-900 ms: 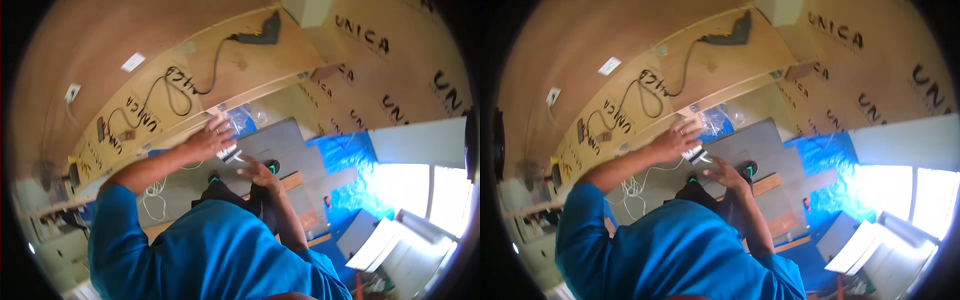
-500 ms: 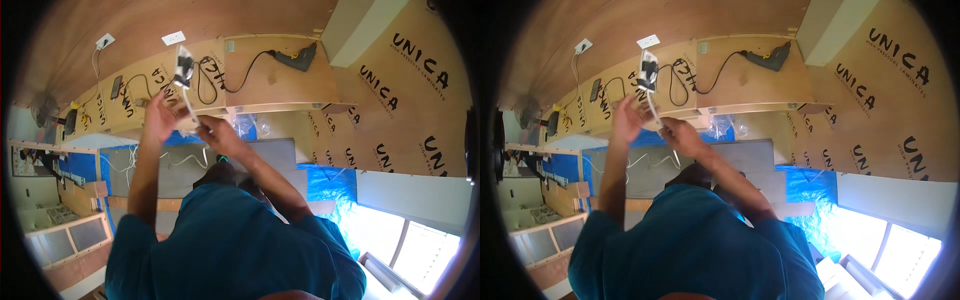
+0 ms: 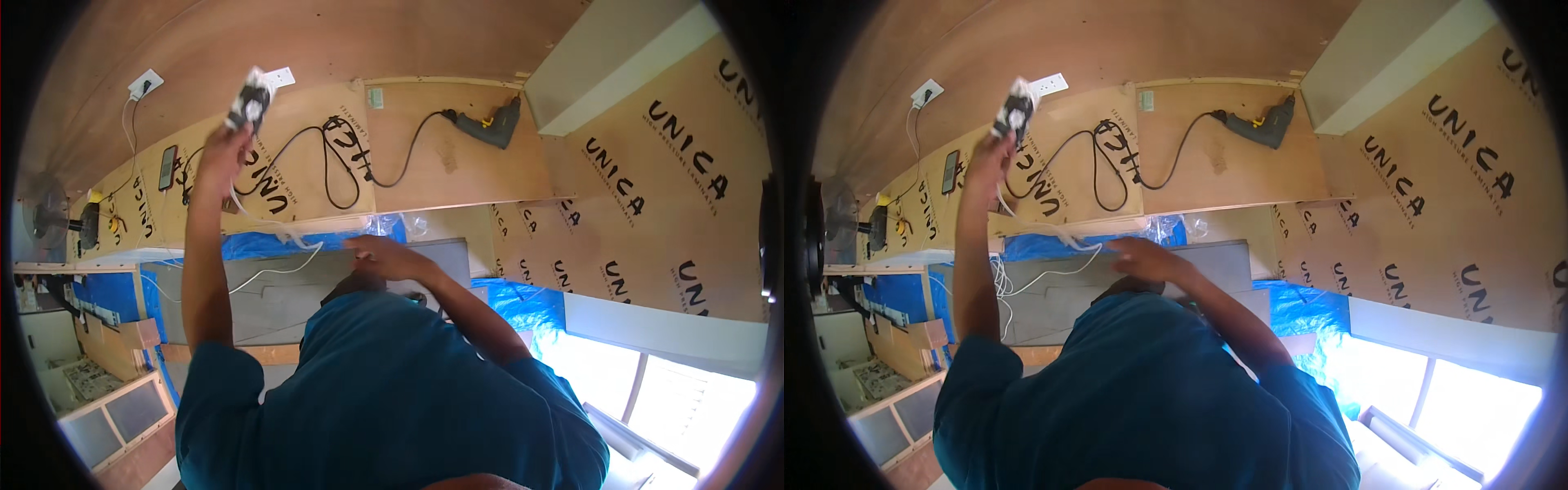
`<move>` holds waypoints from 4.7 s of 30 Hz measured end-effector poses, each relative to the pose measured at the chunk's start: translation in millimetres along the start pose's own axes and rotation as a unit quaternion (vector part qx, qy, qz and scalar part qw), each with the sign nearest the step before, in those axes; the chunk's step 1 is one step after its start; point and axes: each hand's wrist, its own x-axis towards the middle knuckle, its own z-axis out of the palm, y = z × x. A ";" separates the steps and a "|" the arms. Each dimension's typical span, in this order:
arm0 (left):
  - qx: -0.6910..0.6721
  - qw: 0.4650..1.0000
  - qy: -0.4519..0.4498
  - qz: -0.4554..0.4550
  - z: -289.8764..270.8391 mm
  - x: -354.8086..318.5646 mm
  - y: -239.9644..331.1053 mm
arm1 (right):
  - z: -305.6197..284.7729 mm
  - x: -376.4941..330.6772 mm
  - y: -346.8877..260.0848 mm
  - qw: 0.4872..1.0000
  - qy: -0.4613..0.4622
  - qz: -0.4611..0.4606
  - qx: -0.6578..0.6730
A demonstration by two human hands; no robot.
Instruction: The person works on wood panels to assemble a structure, using a drill to make holes and a hammer to secure pieces together, while also handling several wood panels.
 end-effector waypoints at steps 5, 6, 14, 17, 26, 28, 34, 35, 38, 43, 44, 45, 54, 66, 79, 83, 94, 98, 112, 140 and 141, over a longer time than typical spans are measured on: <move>0.340 0.897 0.072 0.274 61.7 111.6 20.7 | -46.2 -37.1 54.3 0.966 0.129 0.215 0.069; 0.344 0.896 0.095 0.264 91.8 129.0 9.1 | -50.6 -39.0 59.9 0.948 0.188 0.214 0.140; 0.453 0.833 0.011 0.316 229.2 195.7 -129.0 | -114.8 -57.8 74.4 0.843 0.376 0.273 0.271; 0.458 0.826 -0.015 0.329 240.2 204.7 -161.3 | -130.7 -72.9 76.2 0.827 0.403 0.284 0.272; 0.536 0.785 0.005 0.310 243.5 182.1 -171.9 | -162.2 -98.9 130.5 0.875 0.336 0.220 0.270; 0.592 0.783 0.001 0.188 236.3 169.9 -162.1 | -148.5 -108.4 153.8 0.894 0.198 0.337 0.217; 0.525 0.847 -0.056 0.071 209.0 118.4 -144.3 | -84.9 -145.9 235.3 0.850 0.124 0.350 0.373; 0.534 0.840 -0.030 0.093 208.3 108.1 -141.7 | -85.4 -154.5 247.0 0.854 0.099 0.378 0.343; 0.504 0.831 0.108 0.209 206.6 63.7 -133.8 | -102.6 -169.8 281.3 0.863 0.042 0.421 0.277; 0.381 0.908 0.107 0.138 186.6 -62.4 -137.1 | -149.2 -158.9 325.4 0.868 0.003 0.435 0.239; 0.351 0.928 0.090 0.084 183.7 -88.9 -147.2 | -155.8 -155.4 332.1 0.869 0.005 0.438 0.232; 0.317 0.944 0.093 -0.005 184.1 -114.1 -160.9 | -160.3 -152.2 337.0 0.868 0.007 0.442 0.228; 0.328 0.909 -0.159 -0.203 166.3 -189.1 -332.6 | -150.1 -158.6 354.2 0.836 0.034 0.503 0.219; 0.378 0.859 -0.305 -0.160 32.4 -81.8 -308.7 | -81.8 -200.4 340.6 0.879 0.048 0.458 0.123; 0.241 0.843 -0.462 0.135 96.5 45.4 -144.8 | -52.2 -115.3 175.3 0.786 0.448 0.385 0.182; 0.154 0.867 -0.431 0.199 181.0 56.4 -116.9 | -66.8 -121.2 177.7 0.771 0.479 0.356 0.223; 0.399 0.765 -0.271 0.427 449.1 79.6 -102.5 | -166.7 -189.4 190.9 0.756 0.538 0.312 0.204; 0.503 0.706 -0.203 0.456 509.4 99.3 -87.9 | -182.3 -223.2 196.0 0.718 0.586 0.296 0.232; 0.330 0.862 -0.285 0.259 485.2 79.0 3.7 | -218.9 -187.0 181.1 0.751 0.554 0.235 0.271; -0.518 0.815 -0.163 -0.203 197.1 -28.8 -85.0 | -141.0 108.4 67.0 0.872 0.142 -0.040 0.467; -0.484 0.838 -0.148 -0.203 193.8 -31.8 -83.6 | -140.6 105.9 67.6 0.876 0.119 -0.023 0.466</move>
